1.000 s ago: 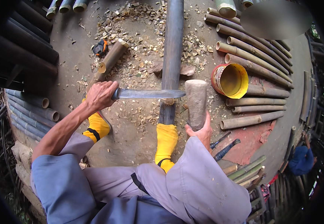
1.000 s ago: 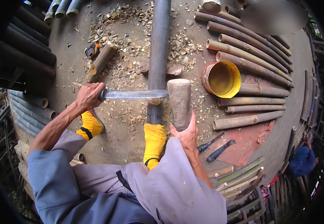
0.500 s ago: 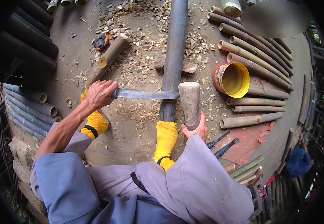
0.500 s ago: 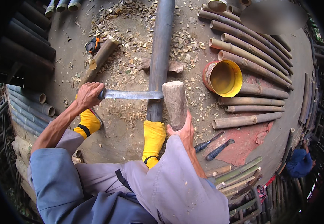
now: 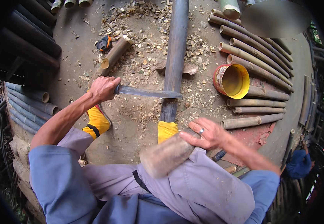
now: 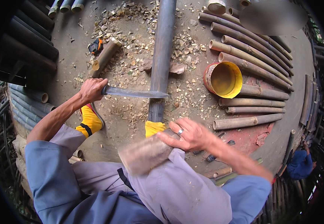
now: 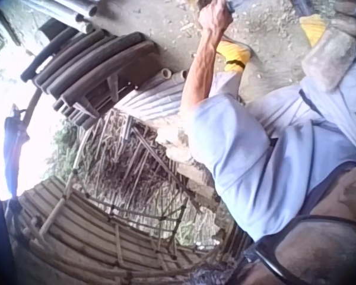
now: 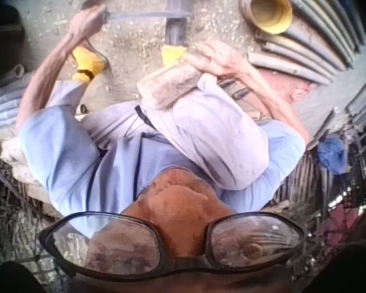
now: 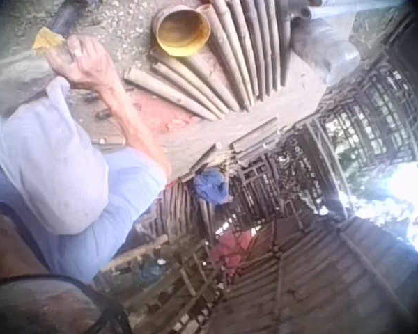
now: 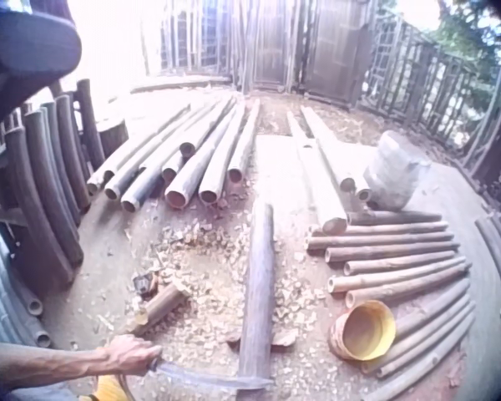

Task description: The person carves a hole into a bamboo pole using a knife and a wooden mallet. They then shape and refine the opening by hand with the knife and a gouge-like tool, testing the fit of a smaller bamboo piece in the joint.

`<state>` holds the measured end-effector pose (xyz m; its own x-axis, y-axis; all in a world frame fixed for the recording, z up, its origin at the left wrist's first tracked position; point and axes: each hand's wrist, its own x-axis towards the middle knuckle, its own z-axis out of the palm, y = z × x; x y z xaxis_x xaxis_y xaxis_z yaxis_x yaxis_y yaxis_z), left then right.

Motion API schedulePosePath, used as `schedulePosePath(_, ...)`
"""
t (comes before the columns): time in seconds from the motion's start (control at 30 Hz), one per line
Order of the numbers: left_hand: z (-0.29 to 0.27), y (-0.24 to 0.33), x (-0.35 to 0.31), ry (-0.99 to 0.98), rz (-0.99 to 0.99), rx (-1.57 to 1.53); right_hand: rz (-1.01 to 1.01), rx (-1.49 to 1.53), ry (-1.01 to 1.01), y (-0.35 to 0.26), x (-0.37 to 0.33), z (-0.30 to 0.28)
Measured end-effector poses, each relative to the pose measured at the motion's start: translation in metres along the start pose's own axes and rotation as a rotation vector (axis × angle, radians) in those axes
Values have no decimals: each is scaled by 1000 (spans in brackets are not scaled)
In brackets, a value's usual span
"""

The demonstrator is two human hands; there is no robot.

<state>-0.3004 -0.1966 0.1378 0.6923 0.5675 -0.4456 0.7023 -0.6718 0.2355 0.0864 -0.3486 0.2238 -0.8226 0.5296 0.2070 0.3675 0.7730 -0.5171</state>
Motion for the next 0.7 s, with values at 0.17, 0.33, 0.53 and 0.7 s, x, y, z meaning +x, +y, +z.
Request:
schedulePosePath(0.17,9,-16,4,63,-5,46,405,33,-436,50,32,-1)
schedulePosePath(0.33,9,-10,9,84,32,8,143,65,-146,-12,24,53)
schedulePosePath(0.53,14,-11,4,59,2,14,680,35,-612,26,50,11)
schedulePosePath(0.7,11,-11,12,74,18,16,-205,144,-9,-2,39,41)
